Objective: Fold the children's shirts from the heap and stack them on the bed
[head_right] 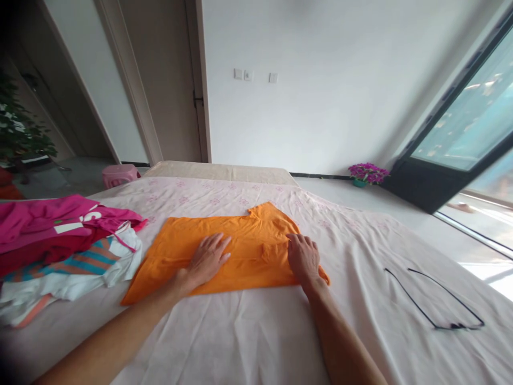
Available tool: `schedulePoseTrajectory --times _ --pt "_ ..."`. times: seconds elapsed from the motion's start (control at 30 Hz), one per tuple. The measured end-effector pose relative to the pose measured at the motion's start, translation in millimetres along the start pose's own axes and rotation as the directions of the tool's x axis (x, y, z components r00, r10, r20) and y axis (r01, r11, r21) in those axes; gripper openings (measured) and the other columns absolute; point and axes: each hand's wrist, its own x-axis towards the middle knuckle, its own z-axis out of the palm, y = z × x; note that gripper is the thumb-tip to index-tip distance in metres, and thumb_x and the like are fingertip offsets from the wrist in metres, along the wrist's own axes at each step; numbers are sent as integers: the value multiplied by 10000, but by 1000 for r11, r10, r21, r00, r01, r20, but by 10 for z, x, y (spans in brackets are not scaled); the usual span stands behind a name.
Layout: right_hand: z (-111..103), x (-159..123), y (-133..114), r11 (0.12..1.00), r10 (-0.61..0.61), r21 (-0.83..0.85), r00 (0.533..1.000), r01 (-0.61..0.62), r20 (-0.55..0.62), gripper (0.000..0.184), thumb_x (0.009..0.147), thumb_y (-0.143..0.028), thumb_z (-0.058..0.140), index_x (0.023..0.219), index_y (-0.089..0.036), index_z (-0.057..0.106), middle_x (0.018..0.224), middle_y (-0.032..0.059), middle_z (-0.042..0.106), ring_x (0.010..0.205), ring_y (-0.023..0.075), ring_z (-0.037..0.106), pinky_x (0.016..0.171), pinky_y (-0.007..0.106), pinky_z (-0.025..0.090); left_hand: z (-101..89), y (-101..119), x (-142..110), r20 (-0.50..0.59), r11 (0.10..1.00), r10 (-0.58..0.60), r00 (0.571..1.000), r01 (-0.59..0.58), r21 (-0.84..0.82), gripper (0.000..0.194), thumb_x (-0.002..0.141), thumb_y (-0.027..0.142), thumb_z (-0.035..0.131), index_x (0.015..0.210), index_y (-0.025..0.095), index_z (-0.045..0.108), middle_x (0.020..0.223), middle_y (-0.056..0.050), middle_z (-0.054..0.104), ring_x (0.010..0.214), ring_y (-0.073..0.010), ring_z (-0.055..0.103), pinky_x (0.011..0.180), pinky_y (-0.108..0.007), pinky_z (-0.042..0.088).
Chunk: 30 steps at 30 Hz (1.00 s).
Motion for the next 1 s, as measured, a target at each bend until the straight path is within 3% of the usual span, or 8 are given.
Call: schedulePoseTrajectory --times 0.1,0.17,0.3,0.43,0.7,1.0 --pt "-35 -15 -191 985 -128 125 989 118 77 384 1005 -332 359 1287 -250 607 1262 82 649 1148 252 558 969 390 388 -40 -516 -116 6 984 -139 990 138 112 520 975 424 405 1417 167 502 1493 -191 454 1384 -320 406 1126 -497 301" --pt "0 -41 -296 963 -230 177 963 204 140 473 1012 -413 329 1425 -254 497 1436 72 533 1328 258 446 1073 413 345 -61 -804 -157 14 965 -202 979 196 175 550 982 446 368 1433 157 489 1501 -198 442 1391 -328 398 1126 -495 295" --pt "153 -112 -373 947 -320 148 887 286 334 606 1020 -514 225 1556 -236 284 1606 50 287 1490 242 208 1199 457 181 -92 -1115 -202 6 917 -306 952 294 269 578 979 457 344 1455 153 464 1504 -195 439 1393 -337 390 1121 -495 284" --pt "230 -128 -334 955 -295 82 874 286 386 618 1025 -522 180 1569 -233 240 1624 29 217 1504 218 159 1222 451 121 -99 -1150 -227 -16 881 -377 926 364 301 578 973 465 334 1460 178 459 1513 -182 429 1393 -344 379 1103 -512 286" --pt "153 -92 -287 983 -162 -6 885 183 436 608 1024 -520 216 1563 -240 254 1628 18 192 1510 214 122 1224 451 96 -93 -1130 -228 8 873 -425 905 408 268 592 966 470 311 1468 188 443 1536 -172 398 1418 -334 336 1100 -516 273" --pt "217 191 8 979 -197 46 875 197 442 637 1024 -521 220 1556 -176 269 1626 86 213 1506 228 144 1210 465 113 -153 -1300 -213 32 883 -423 905 404 240 610 967 486 274 1462 175 450 1543 -187 381 1419 -351 339 1086 -543 293"
